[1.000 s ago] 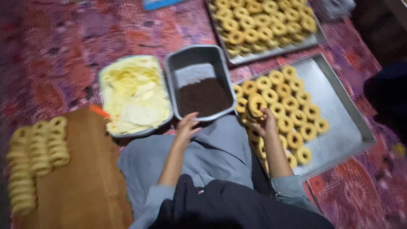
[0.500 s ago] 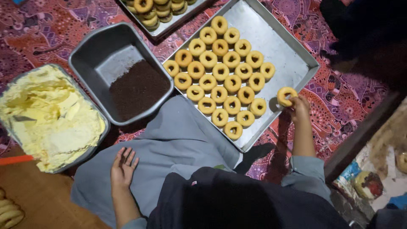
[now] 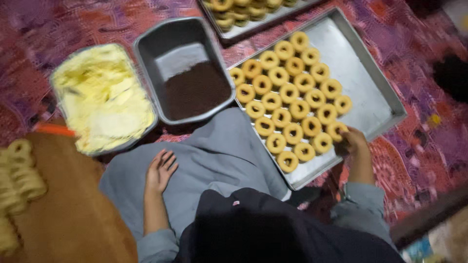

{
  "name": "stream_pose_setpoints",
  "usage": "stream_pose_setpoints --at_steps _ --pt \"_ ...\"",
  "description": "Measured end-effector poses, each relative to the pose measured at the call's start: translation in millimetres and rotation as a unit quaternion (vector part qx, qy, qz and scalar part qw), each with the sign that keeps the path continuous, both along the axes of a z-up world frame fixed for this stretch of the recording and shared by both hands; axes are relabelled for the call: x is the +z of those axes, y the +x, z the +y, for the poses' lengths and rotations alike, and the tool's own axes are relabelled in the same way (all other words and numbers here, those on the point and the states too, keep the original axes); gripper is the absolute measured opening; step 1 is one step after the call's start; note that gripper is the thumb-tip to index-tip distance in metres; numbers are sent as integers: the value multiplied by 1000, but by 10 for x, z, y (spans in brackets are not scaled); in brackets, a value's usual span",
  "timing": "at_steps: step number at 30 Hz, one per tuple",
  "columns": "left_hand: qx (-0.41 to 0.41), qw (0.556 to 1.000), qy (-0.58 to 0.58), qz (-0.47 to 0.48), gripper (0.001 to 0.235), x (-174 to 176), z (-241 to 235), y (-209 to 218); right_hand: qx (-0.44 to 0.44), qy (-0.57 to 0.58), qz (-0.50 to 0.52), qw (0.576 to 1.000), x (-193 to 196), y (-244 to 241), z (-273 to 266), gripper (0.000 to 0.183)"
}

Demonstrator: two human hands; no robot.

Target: The person sits on the floor and repeatedly picks up ring-shaped donuts, fills them with a yellow cream using a small spatula, and then rolls them in a dark powder before placing them on a tray.

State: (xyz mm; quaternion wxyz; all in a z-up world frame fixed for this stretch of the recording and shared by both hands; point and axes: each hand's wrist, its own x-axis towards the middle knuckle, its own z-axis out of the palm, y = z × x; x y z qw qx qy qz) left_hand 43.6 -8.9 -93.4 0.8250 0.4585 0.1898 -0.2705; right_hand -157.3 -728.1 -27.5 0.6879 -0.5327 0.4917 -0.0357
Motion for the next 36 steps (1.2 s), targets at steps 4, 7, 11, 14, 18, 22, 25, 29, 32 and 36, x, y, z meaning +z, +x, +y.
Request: stream_pose_setpoints --at_steps 4,7,11,14,18,22,25,29,32,36 --pt "42 997 -70 -6 53 82 55 -103 83 -42 7 996 194 8 218 44" --pt "99 983 -151 -39 49 80 317 -166 28 -227 118 966 267 180 434 61" --pt "220 956 -181 -73 46 -134 980 -351 -132 -600 174 770 306 419 945 60" --pt "365 930 -2 -32 46 -214 1746 -305 -148 -650 87 741 376 644 1566 50" --pt "470 833 283 75 51 -208 2723 17 -87 -663 0 744 510 1199 2238 47" --pt "388 726 566 43 69 106 3420 645 21 -699 -124 704 575 1580 2619 52" --pt "270 685 676 41 82 355 3687 1013 39 -619 -182 763 519 1891 2753 49" --pt "123 695 704 79 87 361 3683 1405 44 -601 -138 786 478 1957 2856 45" --pt "199 677 698 120 73 72 3637 1472 75 -676 -93 727 388 2000 2950 38" --pt "486 560 648 173 68 -413 3479 1214 90 -608 -180 768 242 2062 3141 34"
